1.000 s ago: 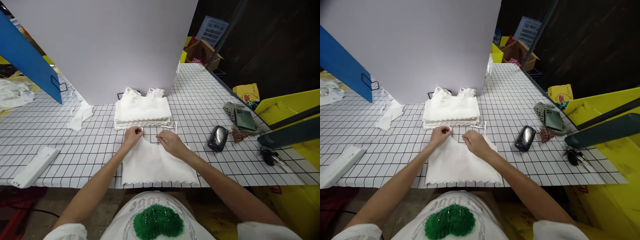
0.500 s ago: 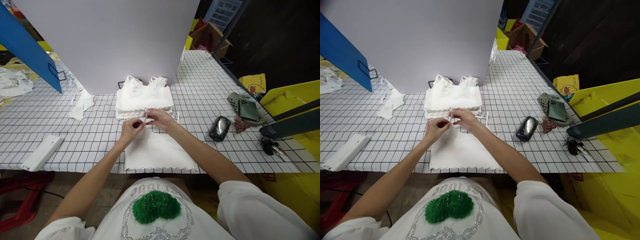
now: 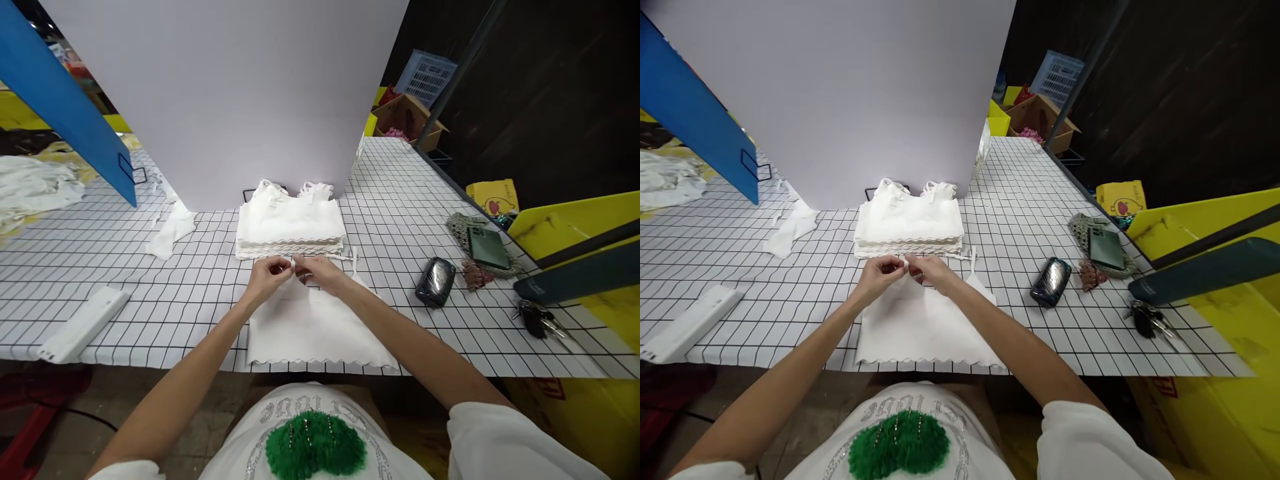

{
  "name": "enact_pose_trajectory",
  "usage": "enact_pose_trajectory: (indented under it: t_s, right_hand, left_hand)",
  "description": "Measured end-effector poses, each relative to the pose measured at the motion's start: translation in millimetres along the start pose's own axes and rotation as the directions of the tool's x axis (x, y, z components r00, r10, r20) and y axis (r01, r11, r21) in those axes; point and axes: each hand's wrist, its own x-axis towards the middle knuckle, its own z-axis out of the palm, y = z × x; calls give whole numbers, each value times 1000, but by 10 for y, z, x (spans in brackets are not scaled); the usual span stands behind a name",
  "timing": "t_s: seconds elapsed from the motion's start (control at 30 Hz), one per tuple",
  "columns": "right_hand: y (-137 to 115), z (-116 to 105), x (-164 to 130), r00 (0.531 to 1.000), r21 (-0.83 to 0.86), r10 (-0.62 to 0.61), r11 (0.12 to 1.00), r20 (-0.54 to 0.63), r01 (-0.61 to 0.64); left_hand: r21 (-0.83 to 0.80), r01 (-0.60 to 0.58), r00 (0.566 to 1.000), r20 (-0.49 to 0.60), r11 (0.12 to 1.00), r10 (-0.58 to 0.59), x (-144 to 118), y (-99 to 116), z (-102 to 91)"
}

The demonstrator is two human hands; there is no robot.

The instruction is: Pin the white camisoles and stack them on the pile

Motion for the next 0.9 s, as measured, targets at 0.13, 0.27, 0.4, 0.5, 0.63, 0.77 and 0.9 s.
enact_pose_trajectory:
  t_s: [0.13,0.27,0.4,0.5,0.63,0.77,0.9]
  right_hand:
    - [37,124,8,1000,170,14,985,25,-18]
    - [-99,122,27,999,219,-8,976,52,-3]
    - [-264,46,24,998,275,-63,960,8,59]
    - [-394,-35,30,990,318,-132,937,-58,144]
    - [-569,-130,30,956,319,-253,903,-145,287]
    - [-640,-127,-19,892,170,-421,879,-164,446]
    - [-542,-21,-114,712,-196,-697,712,-82,674]
  left_hand:
    - [123,-151,988,-24,981,155,-38,47,1]
    - [208,-156,987,-3,966,161,-84,51,-30]
    - [205,-82,996,-15,975,87,-92,-18,-53]
    - [182,3,1000,-13,983,-1,-77,-88,-69]
    - [170,68,998,-22,983,-65,-45,-197,-92]
    - [144,124,992,-45,982,-119,-7,-284,-109]
    - [73,138,986,-108,988,-130,-17,-204,-128]
